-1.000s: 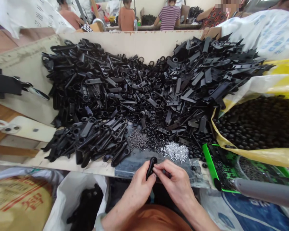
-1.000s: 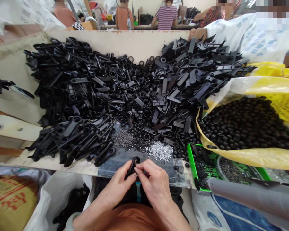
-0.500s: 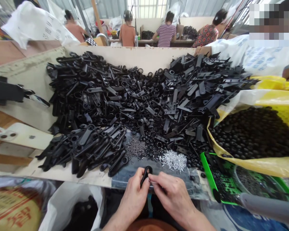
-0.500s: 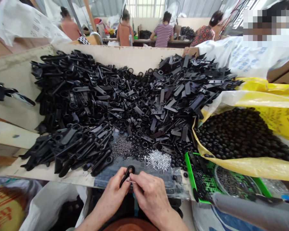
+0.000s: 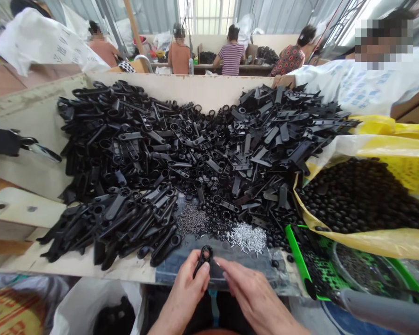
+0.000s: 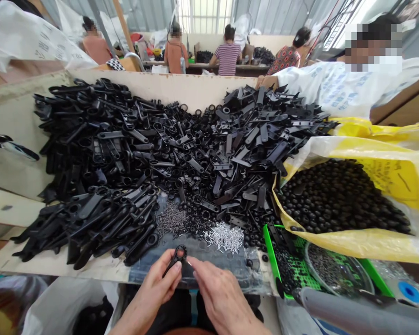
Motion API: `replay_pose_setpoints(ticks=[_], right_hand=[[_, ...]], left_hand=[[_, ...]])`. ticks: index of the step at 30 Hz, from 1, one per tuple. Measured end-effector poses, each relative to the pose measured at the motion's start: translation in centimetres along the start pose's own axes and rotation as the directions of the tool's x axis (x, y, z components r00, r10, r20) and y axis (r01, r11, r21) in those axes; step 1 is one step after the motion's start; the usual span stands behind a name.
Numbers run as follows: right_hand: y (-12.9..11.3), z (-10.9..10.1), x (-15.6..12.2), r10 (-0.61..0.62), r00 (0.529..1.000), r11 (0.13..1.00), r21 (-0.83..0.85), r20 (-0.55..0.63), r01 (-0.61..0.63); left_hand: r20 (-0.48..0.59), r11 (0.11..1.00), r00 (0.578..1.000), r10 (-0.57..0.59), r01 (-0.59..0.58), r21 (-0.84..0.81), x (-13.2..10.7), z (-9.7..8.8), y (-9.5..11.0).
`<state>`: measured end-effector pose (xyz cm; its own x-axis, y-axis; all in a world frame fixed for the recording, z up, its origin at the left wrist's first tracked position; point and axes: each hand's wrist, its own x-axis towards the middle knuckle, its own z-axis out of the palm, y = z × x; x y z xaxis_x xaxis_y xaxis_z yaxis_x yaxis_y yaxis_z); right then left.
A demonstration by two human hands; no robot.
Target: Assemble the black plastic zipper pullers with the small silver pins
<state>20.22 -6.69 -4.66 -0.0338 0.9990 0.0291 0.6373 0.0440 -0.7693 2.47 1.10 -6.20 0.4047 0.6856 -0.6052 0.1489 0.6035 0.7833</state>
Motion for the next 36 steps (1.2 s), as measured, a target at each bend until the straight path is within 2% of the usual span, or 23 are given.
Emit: replay_pose_setpoints(ticks=[5, 11, 16, 24, 29, 32, 36], right_hand=[[0.0, 1.0, 1.1, -0.016, 1.0, 0.999, -0.031, -0.006, 0.015], [0.2, 0.8, 1.2, 0.019, 1.0, 0.997, -0.078, 0.008, -0.018], [0.0, 1.0, 1.3, 0.035, 0.999, 0.998, -0.046, -0.001, -0.035], [-1.1, 1.0, 1.6, 0.13, 0.988, 0.991, -0.002, 0.088, -0.131], [-0.9, 0.8, 1.6, 0.184, 0.974, 0.979, 0.069, 0.135, -0.194], [-0.8, 0.6, 1.7, 0.197, 0.968, 0.976, 0.066, 0.157, -0.209], [-1.4, 0.1, 1.7, 0.212, 0.957, 0.976, 0.008, 0.199, -0.217]], left_hand=[[-0.033, 1.0, 0.999, 0.0, -0.001, -0.029, 0.6, 0.0, -1.1], [-0.068, 0.996, 0.998, 0.008, -0.014, -0.087, 0.8, 0.1, -1.9], [-0.063, 0.997, 0.997, 0.05, -0.054, -0.056, 0.8, 0.2, -1.9], [-0.081, 0.993, 0.99, 0.114, -0.114, 0.004, 0.4, 0.4, -1.5], [-0.085, 0.964, 0.97, 0.226, -0.21, 0.166, 0.5, 0.3, -1.6], [-0.065, 0.904, 0.95, 0.305, -0.267, 0.333, 0.3, 0.5, -0.9], [-0.032, 0.82, 0.943, 0.33, -0.27, 0.505, -0.1, 1.0, -0.2]])
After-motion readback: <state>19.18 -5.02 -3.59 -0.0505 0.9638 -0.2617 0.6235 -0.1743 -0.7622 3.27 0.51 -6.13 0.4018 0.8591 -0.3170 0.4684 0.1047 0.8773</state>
